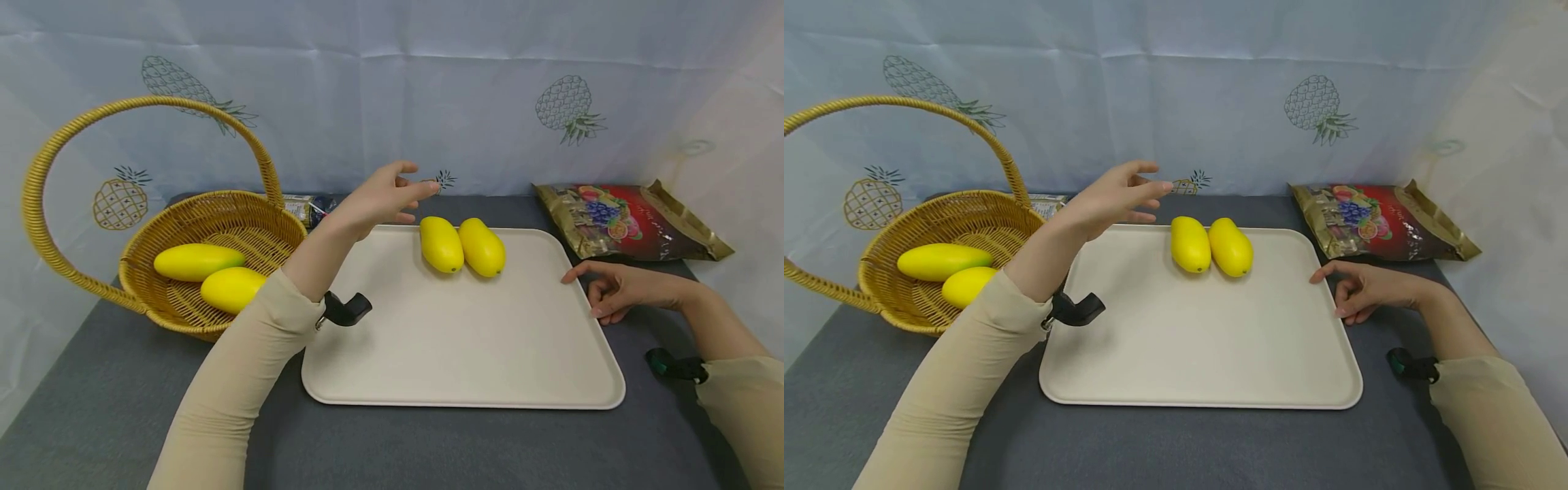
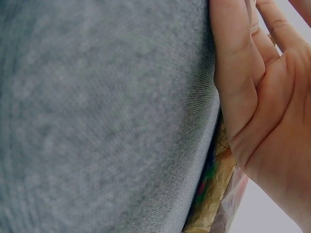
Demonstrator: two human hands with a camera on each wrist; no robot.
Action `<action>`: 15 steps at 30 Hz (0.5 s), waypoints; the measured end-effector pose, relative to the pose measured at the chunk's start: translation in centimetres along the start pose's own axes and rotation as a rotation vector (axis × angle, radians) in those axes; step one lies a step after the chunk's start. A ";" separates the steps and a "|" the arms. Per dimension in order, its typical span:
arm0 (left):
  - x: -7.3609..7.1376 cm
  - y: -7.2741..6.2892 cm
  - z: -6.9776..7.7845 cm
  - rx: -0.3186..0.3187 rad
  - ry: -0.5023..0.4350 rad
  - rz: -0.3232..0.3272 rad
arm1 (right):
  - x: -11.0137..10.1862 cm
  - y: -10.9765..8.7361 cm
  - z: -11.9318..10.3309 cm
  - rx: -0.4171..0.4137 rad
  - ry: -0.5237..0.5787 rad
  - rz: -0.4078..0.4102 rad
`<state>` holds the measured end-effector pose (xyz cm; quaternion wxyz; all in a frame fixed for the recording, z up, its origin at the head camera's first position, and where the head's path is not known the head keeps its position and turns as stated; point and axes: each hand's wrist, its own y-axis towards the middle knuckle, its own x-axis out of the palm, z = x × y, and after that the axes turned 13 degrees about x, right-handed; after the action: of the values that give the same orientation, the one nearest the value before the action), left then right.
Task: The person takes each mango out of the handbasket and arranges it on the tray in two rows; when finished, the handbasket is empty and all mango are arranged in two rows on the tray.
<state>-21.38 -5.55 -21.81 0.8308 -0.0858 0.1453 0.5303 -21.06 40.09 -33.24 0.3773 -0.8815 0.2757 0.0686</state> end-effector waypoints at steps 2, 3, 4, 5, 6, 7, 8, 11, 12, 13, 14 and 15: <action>-0.5 -0.5 0.5 0.024 0.007 0.007 | 0.0 0.0 0.0 0.001 -0.006 0.004; -0.8 -0.8 0.8 0.035 0.007 0.011 | 0.0 0.0 0.0 0.002 -0.008 0.007; -1.1 -1.1 1.1 0.044 0.007 0.014 | 0.0 0.0 0.0 0.004 -0.011 0.009; -1.3 -1.4 1.4 0.054 0.007 0.018 | 0.1 0.0 0.0 0.004 -0.014 0.011; -1.7 -1.7 1.6 0.063 0.008 0.024 | 0.1 0.0 0.0 0.005 -0.015 0.013; -2.0 -2.0 1.8 0.072 0.008 0.032 | 0.1 0.0 0.0 0.006 -0.016 0.015; -2.3 -2.3 2.0 0.080 0.013 0.039 | 0.1 0.0 0.0 0.008 -0.016 0.017; -3.3 -3.2 2.3 0.104 0.018 0.058 | 0.2 0.0 -0.1 0.011 -0.014 0.020; -3.7 -3.4 2.3 0.110 0.019 0.065 | 0.2 0.0 -0.1 0.012 -0.014 0.020; -4.0 -3.7 2.4 0.113 0.015 0.071 | 0.2 0.0 -0.1 0.012 -0.013 0.020; -4.4 -4.0 2.4 0.116 0.016 0.076 | 0.2 0.1 -0.1 0.011 -0.013 0.019; -4.8 -4.3 2.5 0.118 0.015 0.083 | 0.2 0.1 -0.1 0.010 -0.013 0.018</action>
<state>-19.07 -10.74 -17.94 0.8107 -0.0343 0.1859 0.5541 -20.94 39.92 -33.27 0.3828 -0.8766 0.2815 0.0762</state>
